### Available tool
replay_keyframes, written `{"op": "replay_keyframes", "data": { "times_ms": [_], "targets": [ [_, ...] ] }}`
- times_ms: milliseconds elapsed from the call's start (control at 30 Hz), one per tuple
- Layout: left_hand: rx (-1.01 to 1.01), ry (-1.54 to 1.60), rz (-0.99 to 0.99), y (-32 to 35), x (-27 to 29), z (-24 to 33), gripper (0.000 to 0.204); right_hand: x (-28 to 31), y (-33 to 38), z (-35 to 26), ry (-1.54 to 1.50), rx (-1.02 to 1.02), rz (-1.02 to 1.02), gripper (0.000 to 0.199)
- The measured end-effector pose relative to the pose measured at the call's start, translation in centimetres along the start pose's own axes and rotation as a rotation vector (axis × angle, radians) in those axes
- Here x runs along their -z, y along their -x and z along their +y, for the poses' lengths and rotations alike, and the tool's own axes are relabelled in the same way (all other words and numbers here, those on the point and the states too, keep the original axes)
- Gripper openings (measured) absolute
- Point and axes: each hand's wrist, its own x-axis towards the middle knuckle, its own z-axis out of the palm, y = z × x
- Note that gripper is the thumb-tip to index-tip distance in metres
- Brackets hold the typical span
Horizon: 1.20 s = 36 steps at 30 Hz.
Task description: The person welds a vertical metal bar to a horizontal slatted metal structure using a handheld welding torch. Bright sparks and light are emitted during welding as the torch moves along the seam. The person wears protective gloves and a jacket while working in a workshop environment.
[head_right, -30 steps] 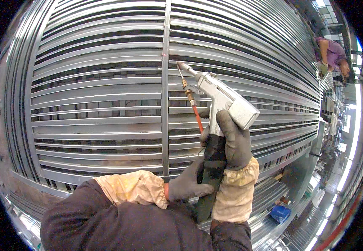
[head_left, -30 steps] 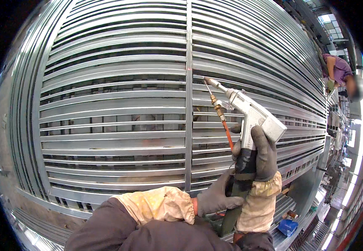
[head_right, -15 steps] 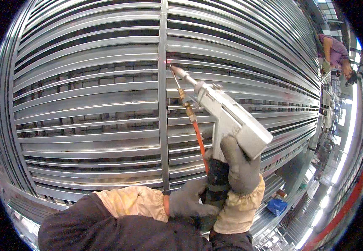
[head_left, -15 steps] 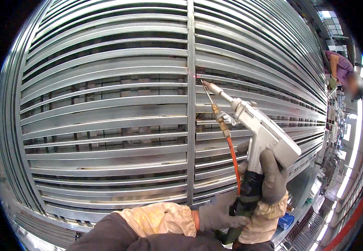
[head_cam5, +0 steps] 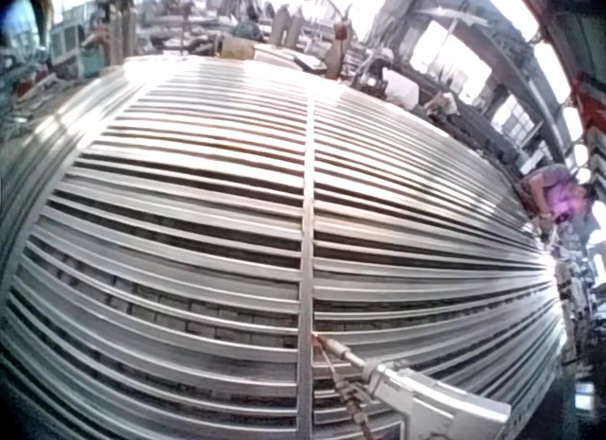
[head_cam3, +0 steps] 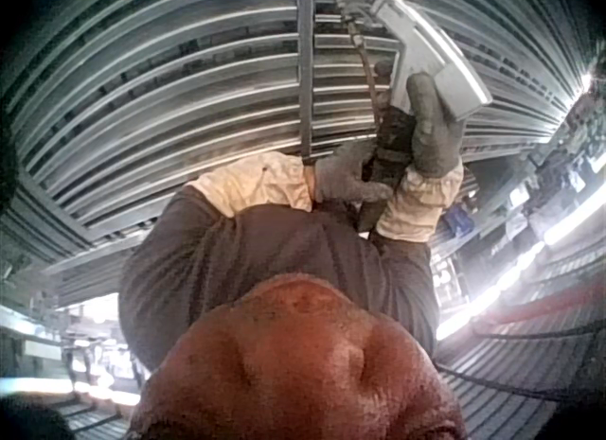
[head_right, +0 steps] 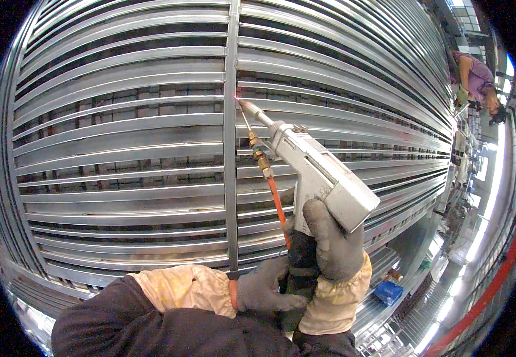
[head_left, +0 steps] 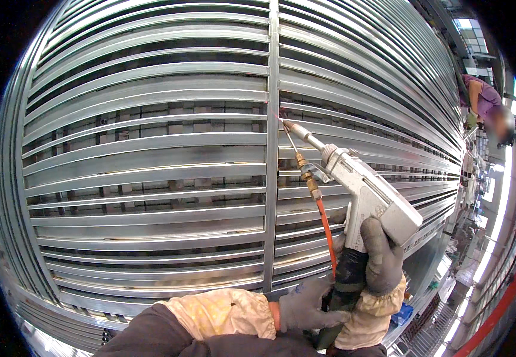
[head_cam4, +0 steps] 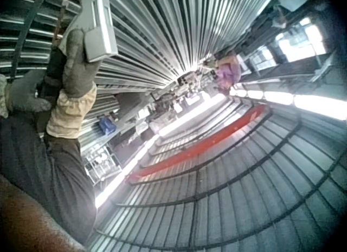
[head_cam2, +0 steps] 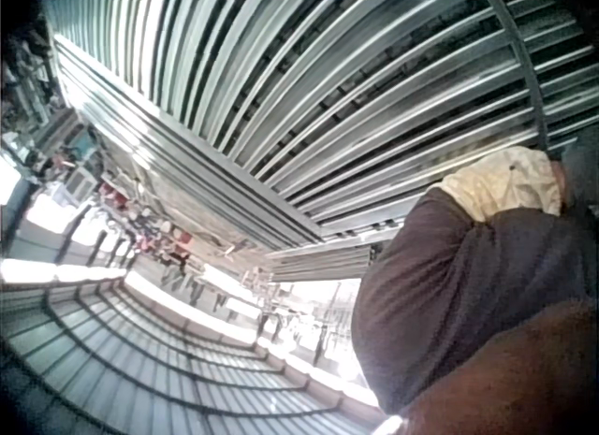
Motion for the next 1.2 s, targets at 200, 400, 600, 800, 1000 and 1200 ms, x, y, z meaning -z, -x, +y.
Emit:
{"op": "replay_keyframes", "data": {
  "times_ms": [200,400,600,800,1000,1200],
  "targets": [
    [-0.035,0.100,0.040,0.1,-0.2,0.5,0.070,-0.6,0.0,0.3,-0.010,0.003,0.017,0.041],
    [-0.021,0.188,0.036,0.3,-0.5,0.1,0.074,-0.8,0.1,0.0,0.018,0.005,0.027,0.042],
    [0.036,0.299,-0.014,0.4,0.0,-0.2,0.071,-2.0,0.1,-0.4,0.072,0.046,0.010,0.043],
    [0.025,0.273,0.012,0.5,-0.3,1.2,0.071,-2.2,0.3,-0.1,0.084,0.113,-0.009,0.041],
    [0.013,0.017,0.045,0.9,0.2,2.3,0.073,-1.6,0.1,0.6,0.222,0.146,0.012,0.039],
    [0.072,0.153,-0.019,0.9,0.2,2.5,0.072,-1.4,0.0,0.4,0.204,0.172,-0.063,0.037]
  ]
}}
